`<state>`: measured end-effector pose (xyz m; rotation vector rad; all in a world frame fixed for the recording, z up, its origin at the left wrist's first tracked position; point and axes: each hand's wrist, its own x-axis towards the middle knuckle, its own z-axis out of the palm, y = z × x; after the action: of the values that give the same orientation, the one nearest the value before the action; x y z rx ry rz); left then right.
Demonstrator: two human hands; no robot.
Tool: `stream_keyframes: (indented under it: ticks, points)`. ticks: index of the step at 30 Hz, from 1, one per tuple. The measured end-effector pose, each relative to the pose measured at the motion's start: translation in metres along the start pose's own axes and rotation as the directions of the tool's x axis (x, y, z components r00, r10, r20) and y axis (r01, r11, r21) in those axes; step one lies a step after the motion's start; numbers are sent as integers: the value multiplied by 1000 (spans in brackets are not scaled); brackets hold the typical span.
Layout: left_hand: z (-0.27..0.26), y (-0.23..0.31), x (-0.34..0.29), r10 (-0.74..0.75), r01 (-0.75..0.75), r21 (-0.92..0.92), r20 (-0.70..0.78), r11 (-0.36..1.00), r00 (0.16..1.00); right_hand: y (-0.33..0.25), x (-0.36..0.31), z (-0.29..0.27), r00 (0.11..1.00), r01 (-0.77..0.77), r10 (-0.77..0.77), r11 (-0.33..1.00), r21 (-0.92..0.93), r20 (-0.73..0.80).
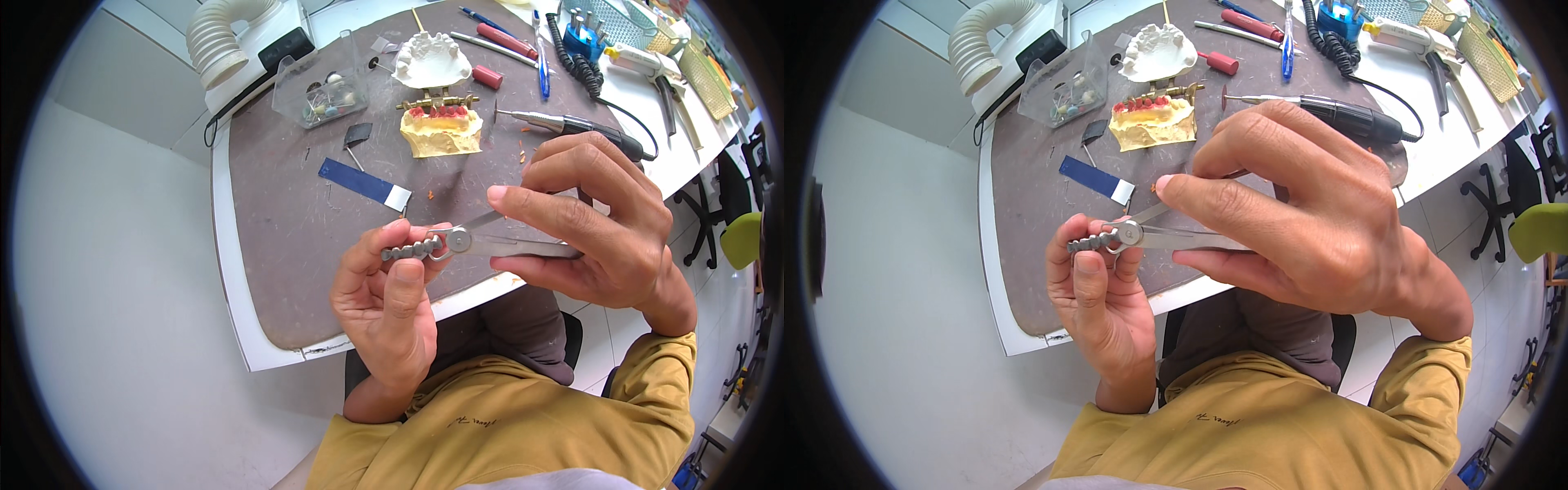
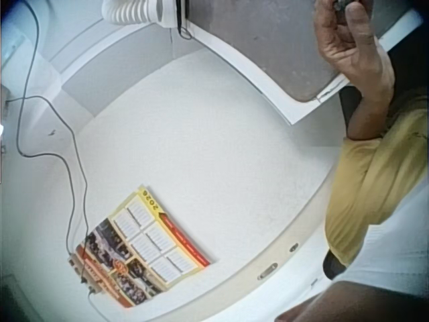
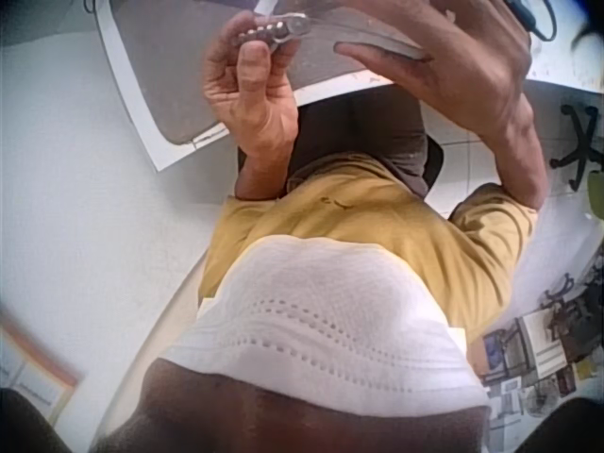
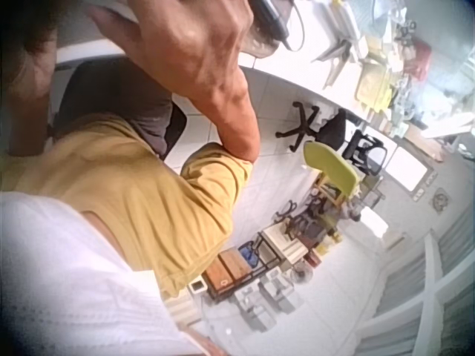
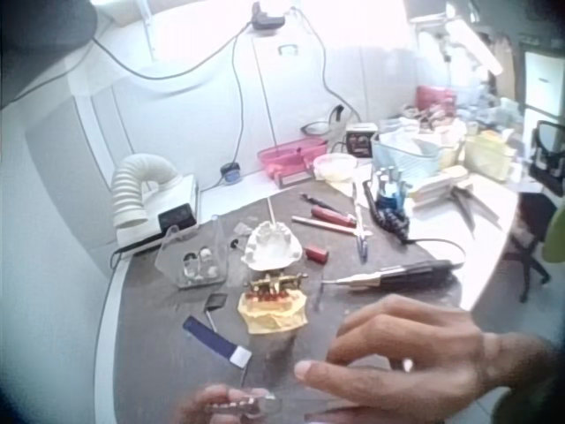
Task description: The person uses a rotary grinding tool to smooth the surface of a metal dental appliance. They repeatedly measure the appliance with calipers to check dimensions and continue grinding specific areas. The person works at a bench with dental molds and various tools visible.
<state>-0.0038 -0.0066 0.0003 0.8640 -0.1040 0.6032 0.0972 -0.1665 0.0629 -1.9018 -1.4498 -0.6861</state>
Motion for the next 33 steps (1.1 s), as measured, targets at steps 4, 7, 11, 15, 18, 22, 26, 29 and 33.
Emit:
stream_keyframes:
  ticks: [4,7,11,15,18,22,26,29,33]
  points:
    - [0,0,0,-3,3,-6,-5,1000,1000,0,-1,1,1000,0,0,1000,2,-7]
    - [0,0,0,4,-4,-3,7,1000,1000,0,-2,1,1000,1,-1,1000,0,-15]
    - [0,0,0,1,-1,2,-7,1000,1000,0,-2,2,1000,3,-3,1000,-1,-21]
    - [1,1,1,3,-3,-1,-20,1000,1000,-1,-2,4,1000,0,0,1000,-9,-19]
    - [2,1,2,9,-9,40,-11,999,1000,-2,-1,3,1000,-8,8,1000,-15,-8]
    - [4,-2,1,16,-14,63,-36,998,999,-1,-1,1,998,-50,50,999,-3,27]
    - [7,-1,2,16,-7,97,-91,995,996,9,0,4,1000,-28,29,998,55,-5]
    - [9,-1,2,26,-14,105,-115,994,993,12,0,7,997,-65,68,991,113,-21]
    - [10,-2,2,31,-19,95,-124,995,992,12,0,8,989,-121,131,982,147,-65]
